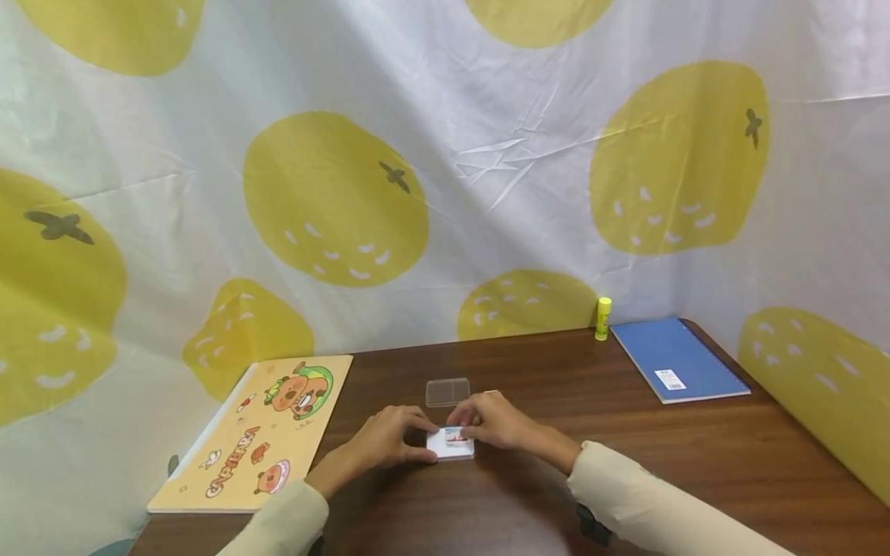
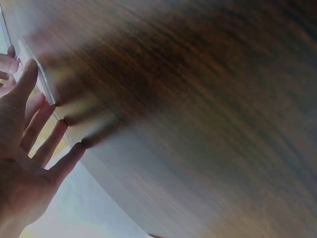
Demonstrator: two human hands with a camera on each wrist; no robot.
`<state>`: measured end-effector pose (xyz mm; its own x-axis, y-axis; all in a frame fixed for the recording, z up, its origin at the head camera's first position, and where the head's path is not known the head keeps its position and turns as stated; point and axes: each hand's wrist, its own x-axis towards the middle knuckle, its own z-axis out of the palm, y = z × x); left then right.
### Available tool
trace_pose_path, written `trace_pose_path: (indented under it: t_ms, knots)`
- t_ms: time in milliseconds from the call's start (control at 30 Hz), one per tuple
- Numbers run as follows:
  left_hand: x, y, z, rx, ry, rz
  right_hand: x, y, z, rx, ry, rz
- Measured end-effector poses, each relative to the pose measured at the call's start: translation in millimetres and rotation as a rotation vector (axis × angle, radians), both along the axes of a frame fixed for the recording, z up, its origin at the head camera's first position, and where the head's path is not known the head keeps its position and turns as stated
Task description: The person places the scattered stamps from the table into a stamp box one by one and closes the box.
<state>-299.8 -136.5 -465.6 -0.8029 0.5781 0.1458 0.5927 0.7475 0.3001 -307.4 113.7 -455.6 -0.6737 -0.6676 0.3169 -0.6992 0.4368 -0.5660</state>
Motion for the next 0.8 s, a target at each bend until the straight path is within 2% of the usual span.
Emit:
trace_pose_path:
  t_ms: [267, 500, 800]
  knots:
    - [-3.6, 1.5, 2.3, 0.006, -0.002, 0.003, -0.9, -5, -1.3, -0.011, 0.007, -0.017]
    - [-3.6, 2.2, 2.8, -0.004, 0.005, -0.003, -1.6, -10, -6.0, -0.009, -0.005, 0.007]
    - [-1.1, -0.2, -0.3, -0.007, 0.008, 0.009, -0.2, -18, -14.1, 0.046, 0.051, -0.056]
